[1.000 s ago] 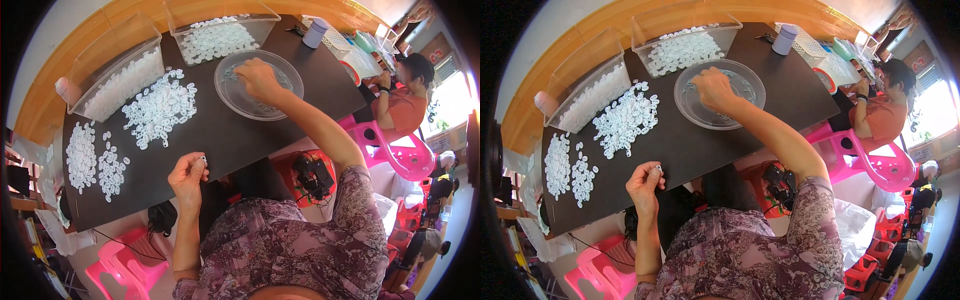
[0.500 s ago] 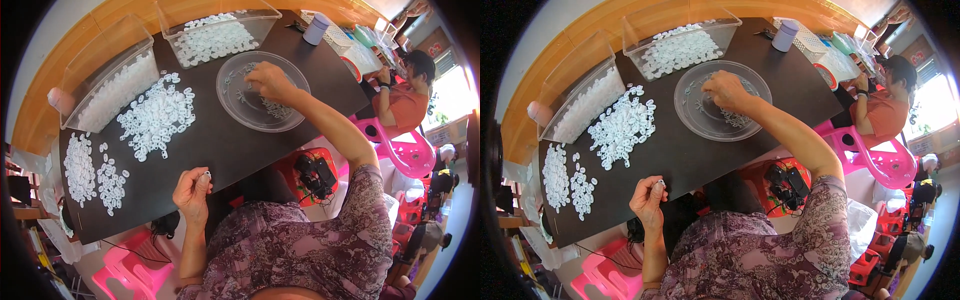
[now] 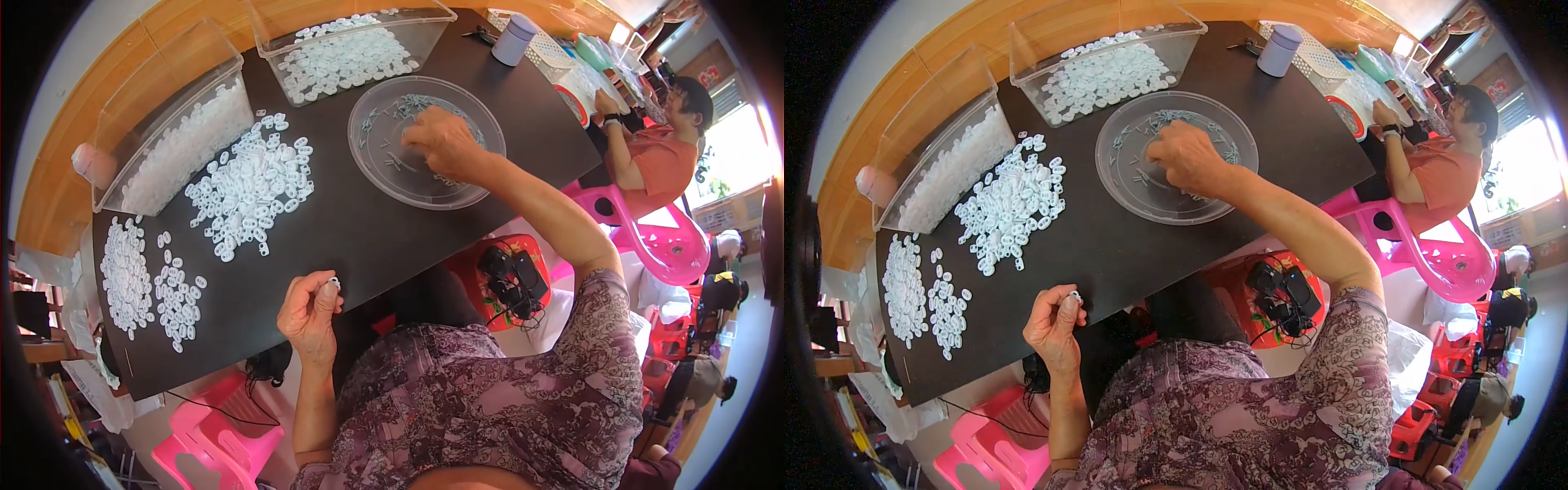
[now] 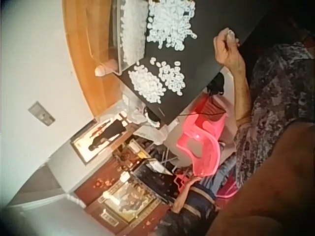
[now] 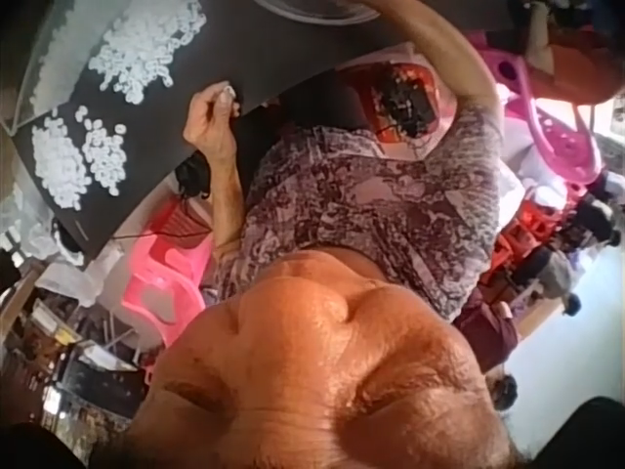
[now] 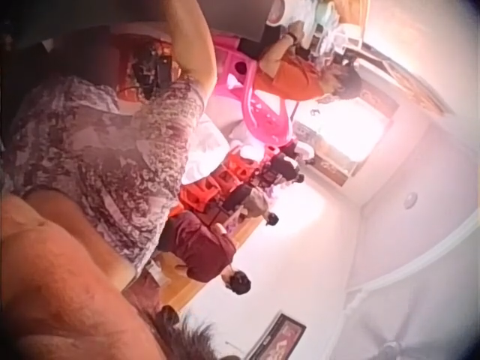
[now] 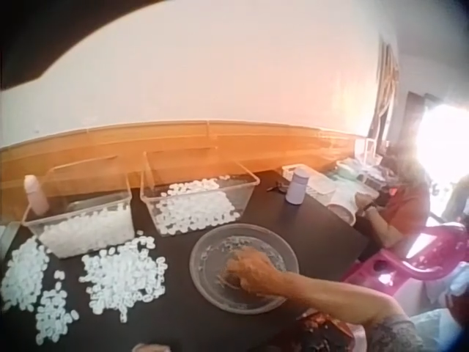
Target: Assembling small white plastic components by hand by inserting pins into them.
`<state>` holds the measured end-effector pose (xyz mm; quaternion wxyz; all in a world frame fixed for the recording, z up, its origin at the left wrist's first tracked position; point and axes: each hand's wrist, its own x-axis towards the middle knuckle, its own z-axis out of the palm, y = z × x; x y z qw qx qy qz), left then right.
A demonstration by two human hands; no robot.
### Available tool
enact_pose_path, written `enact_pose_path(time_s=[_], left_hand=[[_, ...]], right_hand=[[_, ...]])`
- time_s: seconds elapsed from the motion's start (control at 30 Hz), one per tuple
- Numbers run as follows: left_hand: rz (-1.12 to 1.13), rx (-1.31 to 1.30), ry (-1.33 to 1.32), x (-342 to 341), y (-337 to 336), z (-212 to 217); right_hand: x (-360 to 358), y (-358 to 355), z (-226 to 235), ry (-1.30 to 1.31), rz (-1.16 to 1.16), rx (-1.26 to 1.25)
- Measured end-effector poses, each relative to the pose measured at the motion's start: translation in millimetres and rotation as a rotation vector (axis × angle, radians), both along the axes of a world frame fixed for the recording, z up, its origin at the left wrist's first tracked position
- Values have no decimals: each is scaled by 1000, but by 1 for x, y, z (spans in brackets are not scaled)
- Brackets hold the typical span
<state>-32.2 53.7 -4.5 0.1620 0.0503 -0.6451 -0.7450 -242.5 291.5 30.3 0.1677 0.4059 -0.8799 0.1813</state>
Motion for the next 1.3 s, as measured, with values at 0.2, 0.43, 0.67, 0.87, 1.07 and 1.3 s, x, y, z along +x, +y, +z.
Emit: enact_pose_path(time_s=[0.2, 0.43, 0.67, 0.87, 1.07, 1.3], left_hand=[[-3, -3, 12, -1, 0, -1], [6, 5, -1, 0, 1, -3], [3, 24, 19, 1, 0, -4], [6, 15, 23, 1, -1, -4], [20, 9, 28, 2, 1, -3], [8, 13, 30, 3, 0, -7]], right_hand=[[9, -5, -8, -116, 40, -33], [11, -16, -18, -64, 10, 36], [16, -9, -16, 45, 20, 194], [22, -6, -11, -41, -28, 73], [19, -11, -18, -83, -5, 56], [16, -12, -24, -75, 49, 74]])
